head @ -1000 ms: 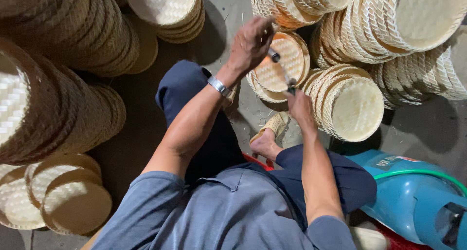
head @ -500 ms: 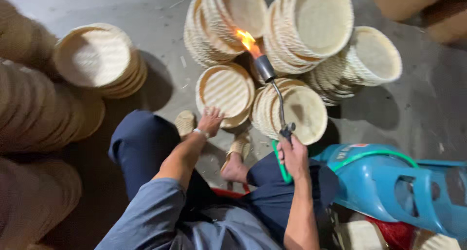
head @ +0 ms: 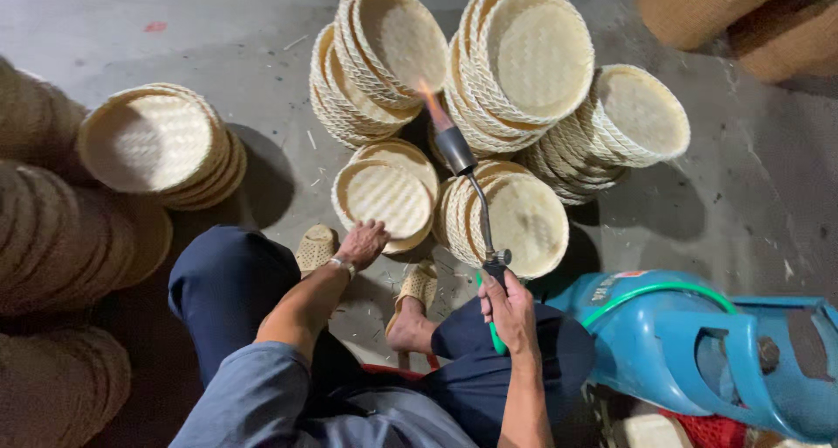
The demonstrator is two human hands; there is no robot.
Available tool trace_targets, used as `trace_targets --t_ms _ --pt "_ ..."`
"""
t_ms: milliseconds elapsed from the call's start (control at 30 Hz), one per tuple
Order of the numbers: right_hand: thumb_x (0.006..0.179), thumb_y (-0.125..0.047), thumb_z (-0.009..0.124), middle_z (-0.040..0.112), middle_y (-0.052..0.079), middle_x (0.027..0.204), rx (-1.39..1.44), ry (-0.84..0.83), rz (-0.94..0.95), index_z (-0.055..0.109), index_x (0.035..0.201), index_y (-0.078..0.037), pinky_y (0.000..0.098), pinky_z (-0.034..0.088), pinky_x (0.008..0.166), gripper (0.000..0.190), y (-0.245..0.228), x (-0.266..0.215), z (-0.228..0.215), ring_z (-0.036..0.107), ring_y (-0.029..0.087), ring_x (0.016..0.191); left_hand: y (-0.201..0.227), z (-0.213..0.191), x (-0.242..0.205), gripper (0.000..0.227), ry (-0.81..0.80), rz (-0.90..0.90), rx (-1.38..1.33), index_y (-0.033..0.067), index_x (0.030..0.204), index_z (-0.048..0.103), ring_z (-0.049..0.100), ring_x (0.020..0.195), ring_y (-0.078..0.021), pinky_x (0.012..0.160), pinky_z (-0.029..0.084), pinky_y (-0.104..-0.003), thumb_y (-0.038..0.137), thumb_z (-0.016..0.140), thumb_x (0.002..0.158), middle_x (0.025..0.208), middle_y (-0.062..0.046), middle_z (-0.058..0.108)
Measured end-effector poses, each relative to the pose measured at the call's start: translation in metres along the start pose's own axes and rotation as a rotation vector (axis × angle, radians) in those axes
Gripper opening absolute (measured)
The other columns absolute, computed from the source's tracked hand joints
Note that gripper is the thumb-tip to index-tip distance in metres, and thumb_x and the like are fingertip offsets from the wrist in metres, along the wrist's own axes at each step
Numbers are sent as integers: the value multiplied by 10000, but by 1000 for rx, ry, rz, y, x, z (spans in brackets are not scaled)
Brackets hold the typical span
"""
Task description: The person uses a handheld blowtorch to apply flame to the surface of woven baskets. They pick up baskets from a stack, rotate them to treat different areas, and place them back down. The process is repeated for multiple baskets in a repetitive manner.
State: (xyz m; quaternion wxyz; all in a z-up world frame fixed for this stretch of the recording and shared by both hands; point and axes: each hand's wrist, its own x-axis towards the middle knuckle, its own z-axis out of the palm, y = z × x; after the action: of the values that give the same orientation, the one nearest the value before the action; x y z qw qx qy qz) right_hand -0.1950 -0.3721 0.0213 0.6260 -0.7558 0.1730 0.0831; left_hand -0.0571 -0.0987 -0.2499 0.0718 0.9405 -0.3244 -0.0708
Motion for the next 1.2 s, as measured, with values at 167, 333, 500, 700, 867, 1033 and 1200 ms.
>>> trace_targets --t_ms 167,333,500,700,867,1033,1200 --pt "1005 -300 620 601 1 704 -49 1 -28 660 943 -50 240 449 451 261 10 8 -5 534 73 541 -23 -62 14 175 456 -84 -374 113 1087 664 623 977 -362 792 524 -485 146 551 957 1056 -144 618" --pt "1011 -314 595 589 18 661 -310 56 -35 662 920 -29 267 453 444 307 -20 12 2 536 84 508 -102 -134 32 145 704 -252 -600 43 1067 693 684 974 -410 831 559 -475 133 614 984 1021 -225 702" --pt "998 -329 600 602 28 638 -341 -120 -139 674 930 -38 274 466 447 308 -54 9 30 547 90 495 -155 -219 -13 393 671 -224 -1144 -10 1303 648 664 1097 -165 960 532 -329 289 614 1051 1203 -108 741" --pt "1014 -335 594 626 21 696 -315 -35 -127 663 958 -15 283 465 440 332 -67 10 41 546 88 517 -150 -259 -65 329 768 -229 -1644 -18 1212 725 675 952 -94 879 555 -262 237 689 1008 1071 -36 758" --pt "995 -334 608 637 -8 705 -305 -93 -199 682 994 -57 255 464 445 287 -83 -6 48 553 66 542 -156 -253 -50 303 880 -110 -1731 -23 1188 726 666 934 -92 863 548 -244 226 688 1021 1044 -31 751" --pt "992 -353 584 643 -17 704 -211 -86 -279 679 1004 -77 246 476 423 292 -93 -2 52 556 54 528 -154 -256 -45 304 997 0 -1833 -43 1231 712 637 962 -101 886 521 -255 204 670 1058 1070 -42 729" --pt "1008 -371 606 592 26 646 -279 7 -77 658 884 -19 265 437 427 377 -80 -16 44 519 81 491 -159 -260 -42 326 1093 4 -1985 -46 1258 676 647 1030 -128 935 528 -280 196 647 1042 1132 -79 738"
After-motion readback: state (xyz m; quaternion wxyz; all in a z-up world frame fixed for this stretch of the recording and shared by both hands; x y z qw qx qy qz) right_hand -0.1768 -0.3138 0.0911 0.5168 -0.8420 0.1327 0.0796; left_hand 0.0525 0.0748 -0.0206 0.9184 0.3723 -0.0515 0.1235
